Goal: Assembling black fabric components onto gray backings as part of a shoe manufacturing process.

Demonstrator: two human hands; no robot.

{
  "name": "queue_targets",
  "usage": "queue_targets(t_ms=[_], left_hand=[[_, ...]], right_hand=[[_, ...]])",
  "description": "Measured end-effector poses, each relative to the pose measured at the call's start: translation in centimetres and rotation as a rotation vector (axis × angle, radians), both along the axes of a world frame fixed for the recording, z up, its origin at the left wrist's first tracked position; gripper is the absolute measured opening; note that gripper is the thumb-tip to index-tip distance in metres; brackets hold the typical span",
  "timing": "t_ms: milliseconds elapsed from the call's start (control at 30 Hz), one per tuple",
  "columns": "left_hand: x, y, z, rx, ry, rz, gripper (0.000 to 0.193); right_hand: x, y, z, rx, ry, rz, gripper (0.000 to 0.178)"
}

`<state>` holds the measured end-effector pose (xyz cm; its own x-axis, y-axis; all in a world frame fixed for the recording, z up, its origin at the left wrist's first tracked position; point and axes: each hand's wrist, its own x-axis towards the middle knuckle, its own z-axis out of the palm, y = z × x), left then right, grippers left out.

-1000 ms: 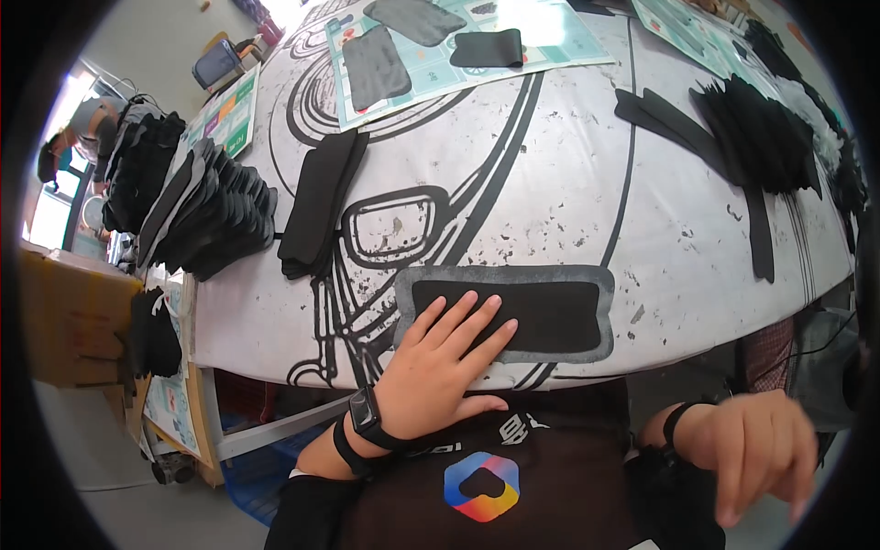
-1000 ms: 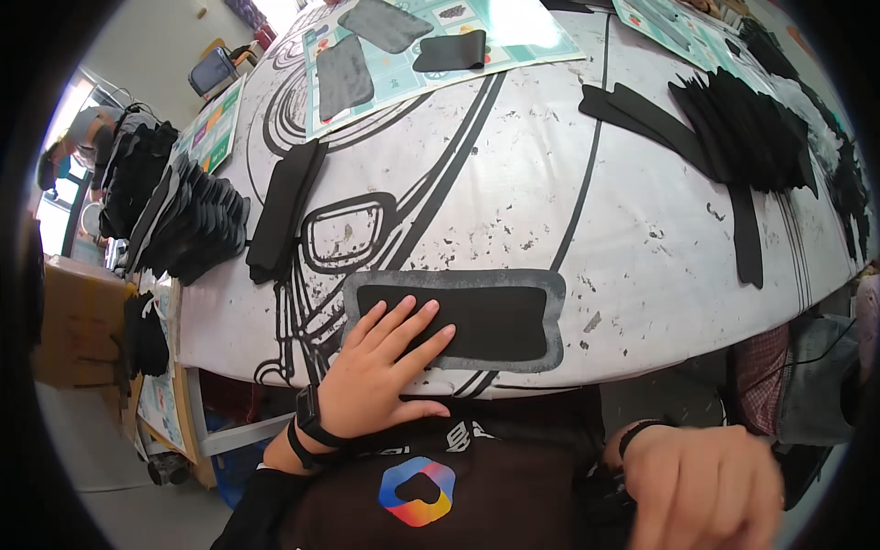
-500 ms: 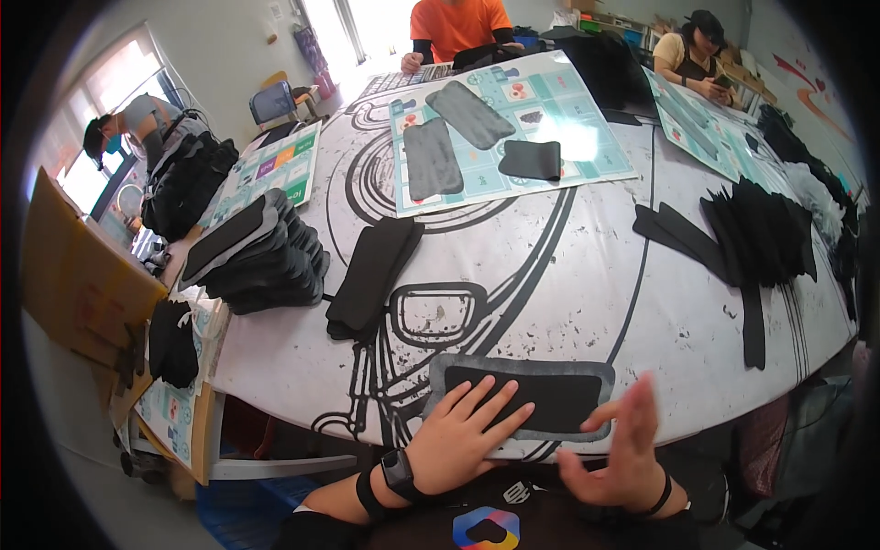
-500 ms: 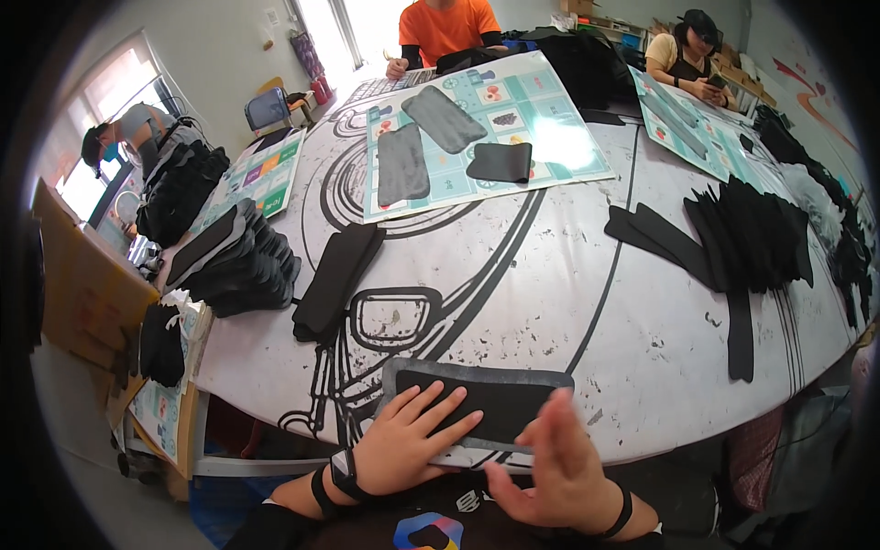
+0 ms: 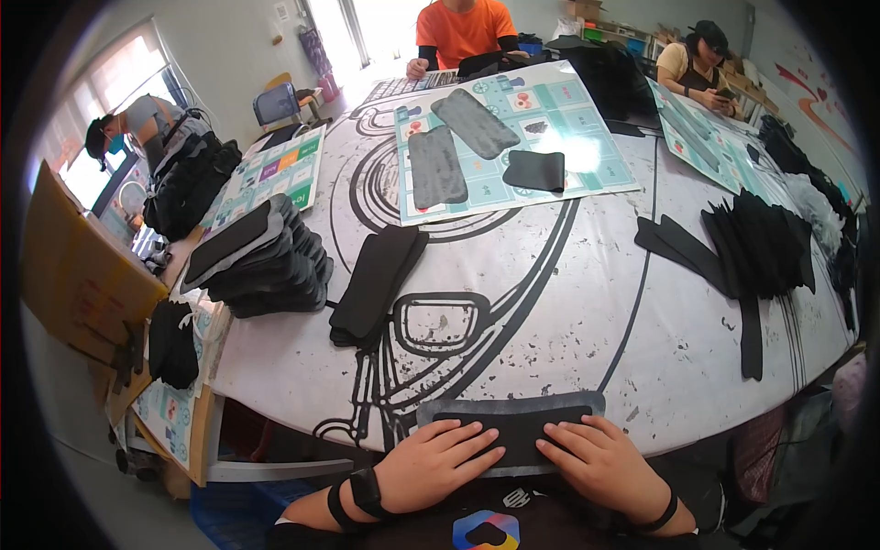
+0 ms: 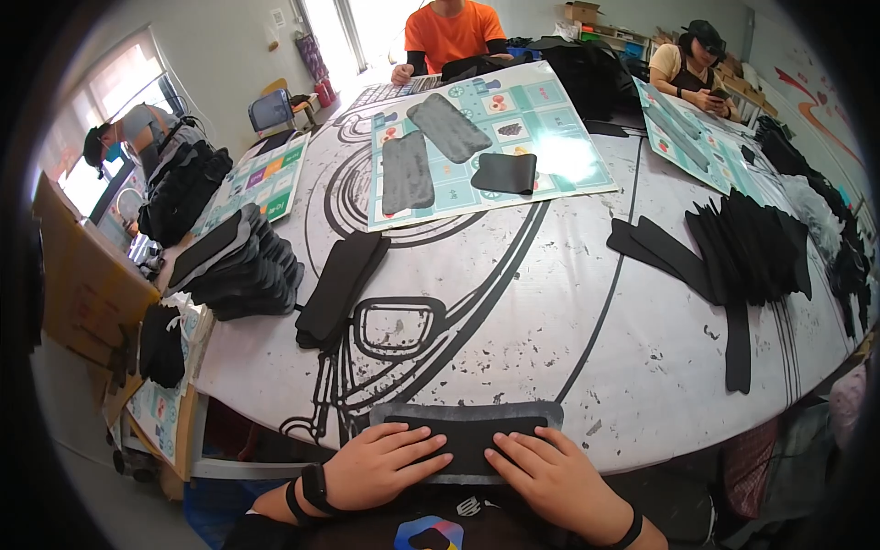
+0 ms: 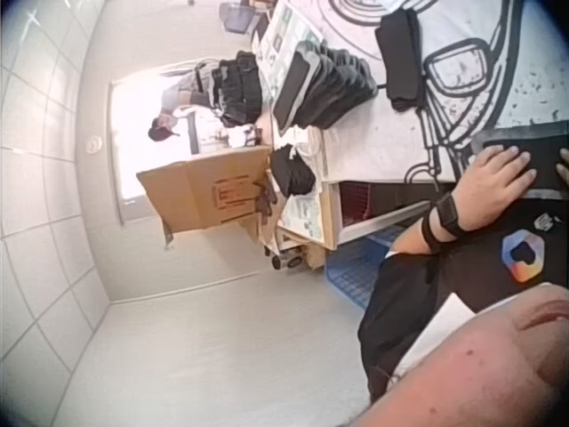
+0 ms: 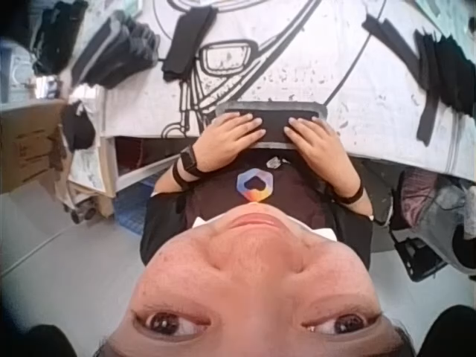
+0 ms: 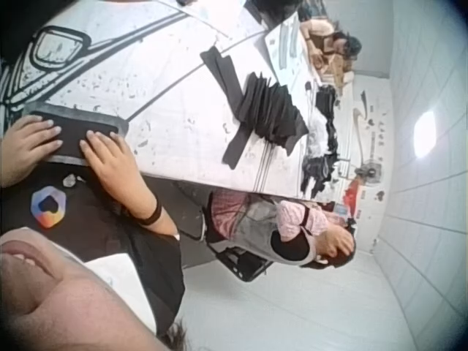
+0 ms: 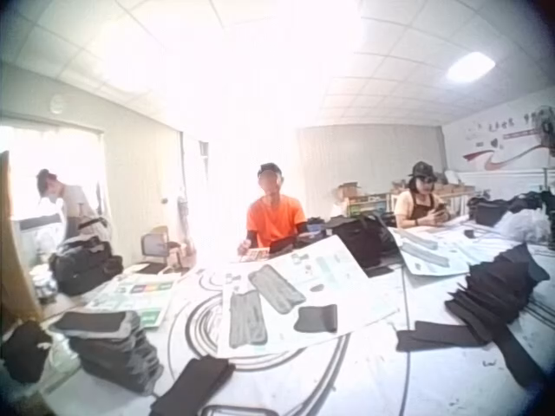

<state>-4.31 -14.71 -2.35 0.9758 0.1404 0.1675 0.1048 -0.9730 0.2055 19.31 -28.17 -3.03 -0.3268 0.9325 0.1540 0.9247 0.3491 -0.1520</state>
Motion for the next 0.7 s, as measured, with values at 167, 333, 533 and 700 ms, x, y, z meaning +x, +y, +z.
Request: queue_targets(t_ms=[167,333,533,700], left_hand=[[-1.8,1.2,1.8,-0.068,-0.060,0.023,0.032],[-2.5,2.3,3.0,-0.089,-0.202,0.107,0.032],[-3.3,2.7,3.7,-0.231,-0.319,0.160,0.034],[-2.7,1.1,2.8,-0.718,-0.582,0.413,0.042]], right_hand=[[1.2,-0.4,2.3,-0.161,0.249,0.040,0.046],[1.5,-0.1,2.8,-0.127,0.333,0.039,0.045],[2.5,-0.5,3.0,-0.022,0.579,-0.012,0.052],[2.0,-2.2,2.1,-0.008,1.034,-0.194,0.068]])
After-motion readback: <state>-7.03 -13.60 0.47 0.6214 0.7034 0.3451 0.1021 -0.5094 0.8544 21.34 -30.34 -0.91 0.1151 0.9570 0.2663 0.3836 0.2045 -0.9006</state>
